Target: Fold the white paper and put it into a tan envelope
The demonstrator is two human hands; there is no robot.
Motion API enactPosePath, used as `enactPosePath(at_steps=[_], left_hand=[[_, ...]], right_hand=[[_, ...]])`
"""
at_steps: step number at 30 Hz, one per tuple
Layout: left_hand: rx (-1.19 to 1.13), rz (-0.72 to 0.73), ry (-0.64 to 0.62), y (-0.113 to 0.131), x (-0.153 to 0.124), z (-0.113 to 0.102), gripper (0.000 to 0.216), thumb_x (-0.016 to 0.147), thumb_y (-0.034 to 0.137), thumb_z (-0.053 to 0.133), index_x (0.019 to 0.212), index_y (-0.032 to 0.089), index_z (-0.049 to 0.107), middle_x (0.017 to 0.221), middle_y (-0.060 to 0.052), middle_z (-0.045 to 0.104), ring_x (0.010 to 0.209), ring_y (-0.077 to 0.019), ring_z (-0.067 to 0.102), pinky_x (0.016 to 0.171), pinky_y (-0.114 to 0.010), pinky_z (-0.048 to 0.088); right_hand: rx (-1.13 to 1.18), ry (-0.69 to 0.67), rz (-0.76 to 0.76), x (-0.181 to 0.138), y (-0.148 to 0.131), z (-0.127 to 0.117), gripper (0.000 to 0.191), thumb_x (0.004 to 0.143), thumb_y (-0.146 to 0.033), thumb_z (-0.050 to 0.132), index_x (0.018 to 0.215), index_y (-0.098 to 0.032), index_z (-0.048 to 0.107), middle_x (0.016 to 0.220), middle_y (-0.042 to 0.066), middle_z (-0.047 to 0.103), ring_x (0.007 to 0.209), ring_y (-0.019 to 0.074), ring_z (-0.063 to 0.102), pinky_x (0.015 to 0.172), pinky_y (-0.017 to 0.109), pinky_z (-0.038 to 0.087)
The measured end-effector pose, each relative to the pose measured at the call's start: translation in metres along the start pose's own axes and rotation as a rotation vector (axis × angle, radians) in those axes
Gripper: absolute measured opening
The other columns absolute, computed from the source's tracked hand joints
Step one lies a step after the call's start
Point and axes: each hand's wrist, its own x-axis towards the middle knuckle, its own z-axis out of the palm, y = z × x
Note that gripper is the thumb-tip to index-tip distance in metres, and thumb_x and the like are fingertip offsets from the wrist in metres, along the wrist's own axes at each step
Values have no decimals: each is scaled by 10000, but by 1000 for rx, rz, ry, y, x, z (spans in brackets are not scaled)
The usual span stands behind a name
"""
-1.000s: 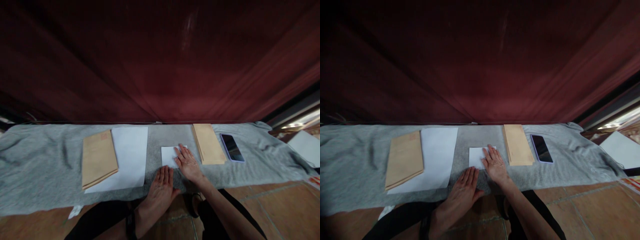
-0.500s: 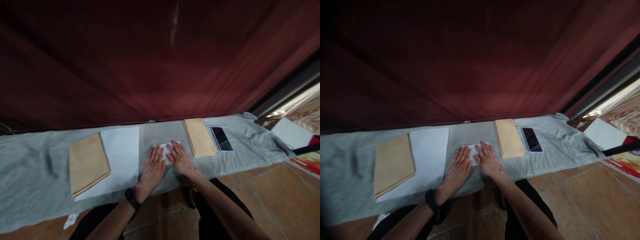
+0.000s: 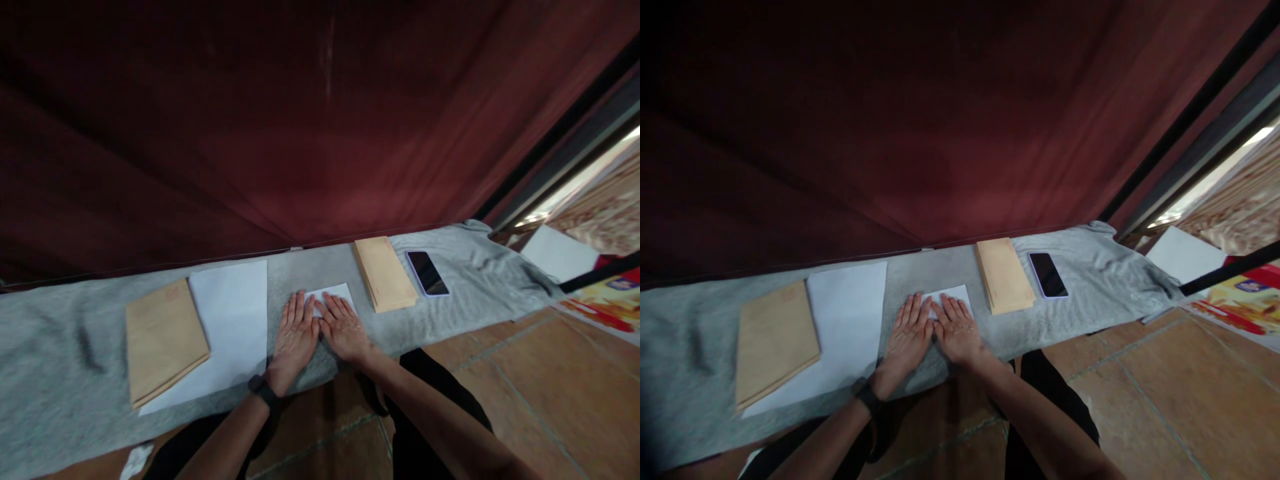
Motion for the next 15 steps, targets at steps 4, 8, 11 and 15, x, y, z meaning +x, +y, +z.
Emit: enactPosePath(at_steps=[4,8,11,15], left_hand=[[20,11,-4,1,0,-6,548,979,260,358,1507,118,372,1595,-164,321,1488,-303,262,1178,-520,309],[58,33,7,1,0,-10,533,980,238,351,1497,113,391,1573,-164,367,1477,-297,292,1171,-509,324],[82,45,4,1,0,-11,532,977,222,350,1496,113,392,1570,-159,374,1480,-292,288,1173,-508,320],[103,38,-20,0,0,-9,523,975,230,365,1482,117,426,1583,-155,349,1491,-297,259,1189,-492,295]], right_hand=[[-11,19,3,0,1,-1,475,1035,-355,389,1499,-256,412,1592,65,347,1441,224,375,1187,426,294],[-15,25,9,0,0,-3,475,1028,-361,417,1491,-256,424,1584,77,360,1431,227,390,1190,443,278],[-7,18,20,0,-1,-5,469,1032,-360,408,1490,-256,425,1579,80,370,1429,228,393,1194,454,259],[29,-20,31,2,-3,-7,475,1032,-367,395,1493,-255,425,1575,87,372,1435,252,381,1187,466,260]])
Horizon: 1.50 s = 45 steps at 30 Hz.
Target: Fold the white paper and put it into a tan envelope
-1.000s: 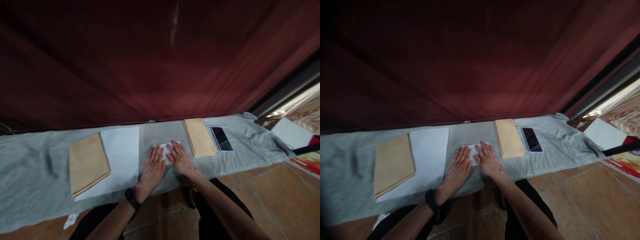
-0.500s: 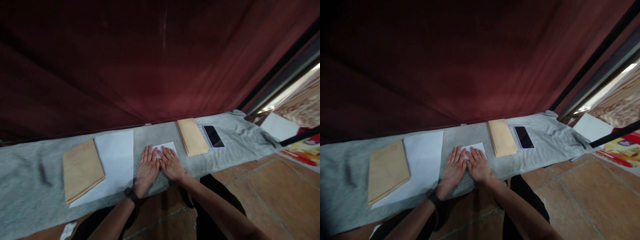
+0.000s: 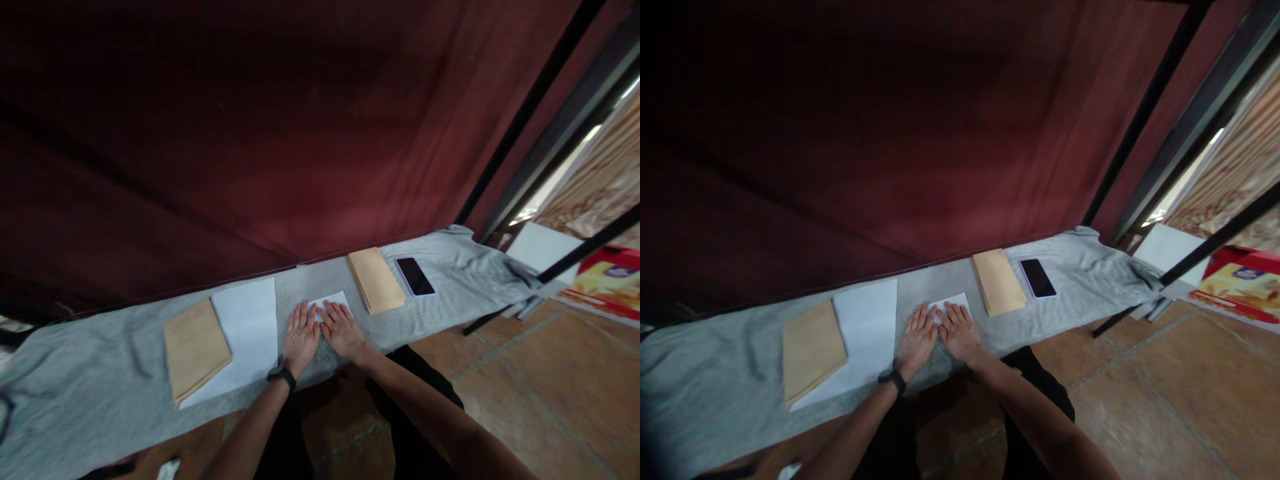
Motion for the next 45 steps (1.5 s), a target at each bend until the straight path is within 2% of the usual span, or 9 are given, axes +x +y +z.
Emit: enactPosePath(at_steps=[8,14,21,30,38,45], left_hand=[[6,-11,8,0,1,3,530,971,238,377,1487,129,422,1576,-151,364,1483,-305,279,1182,-502,304],[0,-17,5,-1,0,2,548,969,250,390,1506,138,393,1581,-148,352,1475,-300,301,1181,-494,307],[2,-27,-11,-3,1,2,513,986,288,379,1469,131,453,1553,-157,403,1448,-293,359,1169,-471,333],[2,-37,-17,-2,1,3,523,997,315,367,1490,152,424,1572,-148,374,1460,-289,337,1167,-470,332],[9,-60,-53,2,2,1,586,1012,452,343,1524,169,364,1591,-154,334,1468,-288,319,1181,-468,292],[-19,-74,-53,1,2,4,679,980,580,364,1529,181,354,1602,-149,314,1476,-287,302,1185,-464,276]], right_hand=[[15,-52,-30,0,9,-3,489,1031,-408,389,1501,-275,405,1586,62,353,1441,241,372,1182,435,275],[35,12,-12,-7,13,1,481,1025,-424,413,1490,-300,419,1579,40,370,1433,233,383,1198,445,245],[60,35,-7,-7,12,3,476,1026,-425,410,1479,-285,441,1576,45,376,1431,241,385,1195,449,251],[76,76,-13,-8,14,8,484,1026,-431,399,1480,-270,442,1569,59,387,1434,244,383,1192,450,259],[15,106,126,-10,11,13,504,1031,-398,361,1485,-192,438,1568,113,370,1439,262,377,1174,460,278],[-31,187,278,-13,7,19,533,1020,-318,348,1502,-95,394,1549,183,371,1437,304,372,1169,509,277]])
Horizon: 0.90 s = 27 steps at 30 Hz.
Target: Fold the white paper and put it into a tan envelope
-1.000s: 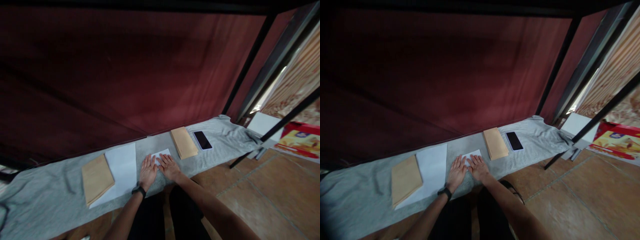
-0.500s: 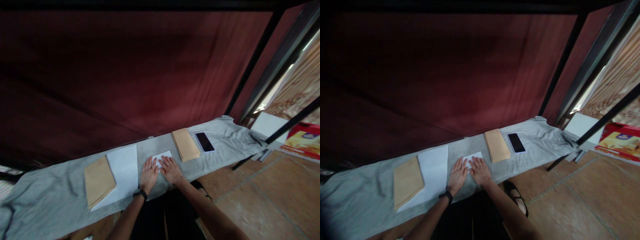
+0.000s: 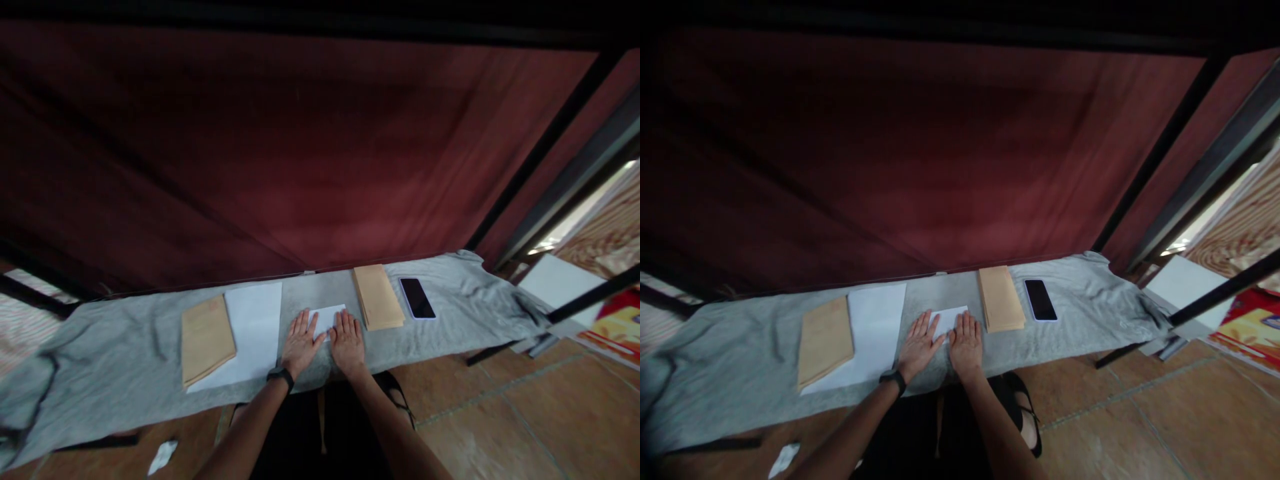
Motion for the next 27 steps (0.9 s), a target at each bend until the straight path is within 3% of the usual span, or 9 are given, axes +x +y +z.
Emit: enactPosePath(at_steps=[6,12,18,27], left_hand=[[-32,-28,37,4,-1,-2,636,979,551,384,1512,204,391,1594,-121,342,1468,-274,320,1196,-454,254],[-48,-31,25,5,-1,-5,617,979,532,394,1501,204,412,1590,-112,354,1471,-272,311,1201,-451,240],[-45,-27,-6,5,-2,-5,549,978,326,407,1512,200,391,1599,-118,334,1482,-265,289,1205,-451,231],[-64,-52,1,5,0,-4,545,1001,426,389,1512,236,391,1607,-97,320,1486,-262,281,1209,-464,228]], right_hand=[[11,17,19,-5,2,-5,552,1032,-312,290,1501,-33,371,1533,228,383,1435,318,372,1161,530,292],[41,79,-40,-5,5,-9,539,1031,-289,289,1517,-65,350,1536,207,397,1437,306,370,1171,539,261],[71,-112,-288,9,-11,-8,491,1042,-322,311,1493,-161,422,1555,96,409,1449,236,357,1190,434,263],[-25,-97,-118,18,9,-3,515,1034,-339,361,1506,-136,396,1583,173,317,1457,296,337,1167,500,274]])
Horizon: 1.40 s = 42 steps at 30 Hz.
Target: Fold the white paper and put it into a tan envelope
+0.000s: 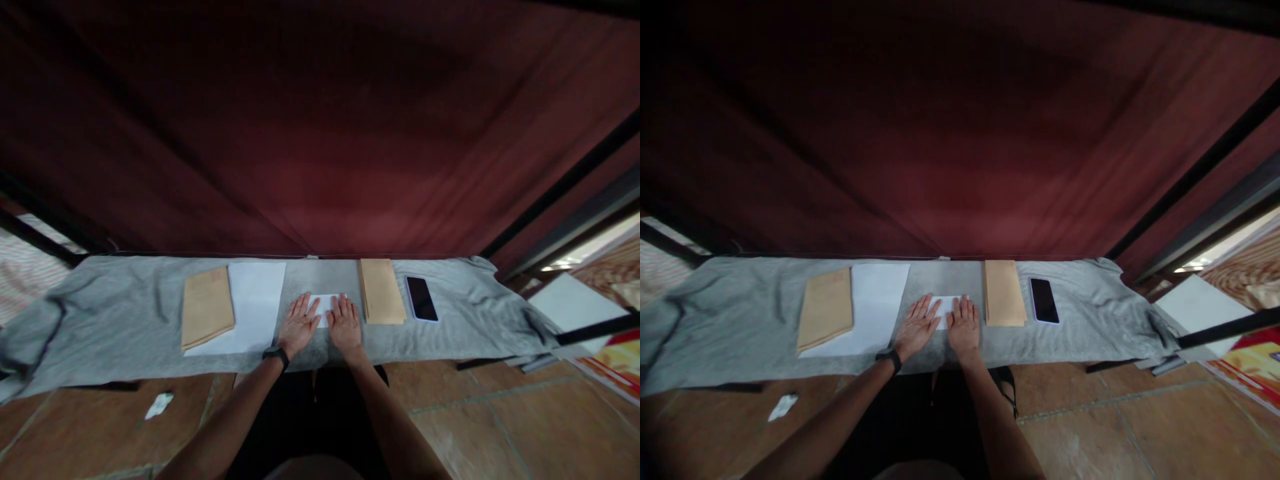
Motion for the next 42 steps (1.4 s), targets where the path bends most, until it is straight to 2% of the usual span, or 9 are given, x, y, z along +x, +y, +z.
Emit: enactPosePath(at_steps=[8,12,15,19,23,30,33,37,42], left_hand=[[-17,-29,29,1,0,1,578,999,455,371,1503,173,397,1593,-113,345,1489,-245,277,1220,-444,220],[-15,-80,19,1,1,0,567,1010,373,314,1491,83,395,1566,-144,383,1484,-237,290,1222,-439,231],[-15,-142,53,5,-3,-2,546,1005,318,303,1488,83,400,1561,-146,388,1479,-246,301,1211,-460,262],[-19,-77,120,28,-23,-1,539,996,309,334,1499,124,390,1572,-115,379,1486,-249,281,1218,-484,250],[-44,-19,104,50,-50,0,577,997,418,369,1492,123,396,1542,-145,422,1461,-263,337,1191,-477,312],[-14,-43,76,35,-76,-9,674,983,501,413,1509,85,355,1540,-183,409,1459,-288,335,1190,-472,318],[-7,-45,73,28,-83,-11,682,978,504,421,1500,68,367,1540,-198,402,1463,-298,325,1190,-470,319],[-14,-49,69,29,-83,-10,590,998,420,371,1475,75,410,1519,-192,440,1457,-293,341,1190,-484,316],[-64,-18,73,39,-56,-14,524,997,241,291,1487,87,390,1552,-155,406,1480,-249,294,1208,-477,283]], right_hand=[[-21,31,38,0,0,5,539,1036,-372,342,1514,-125,379,1588,206,296,1451,323,338,1151,527,289],[-20,43,65,0,-1,3,535,1036,-368,343,1512,-129,384,1583,206,316,1442,323,354,1149,529,289],[-15,46,65,1,-2,2,535,1035,-360,336,1517,-131,377,1577,213,324,1434,331,367,1145,544,287],[-25,25,61,1,-2,3,552,1029,-360,340,1522,-113,365,1580,224,305,1428,341,375,1156,551,261],[-22,84,37,-1,-1,6,548,1027,-355,338,1528,-133,355,1569,211,342,1427,334,377,1139,561,284],[-34,114,42,0,-2,0,530,1029,-351,349,1504,-122,397,1567,207,354,1418,340,382,1130,547,291],[-3,84,-44,-7,-6,-8,534,1028,-329,345,1516,-114,369,1590,177,317,1458,319,320,1162,530,259],[64,-57,-309,-31,-11,-18,496,1036,-334,338,1518,-226,380,1595,61,342,1463,235,329,1194,447,257],[39,-75,-300,-51,-6,-24,505,1021,-338,412,1516,-241,385,1595,75,335,1450,230,358,1193,426,273]])
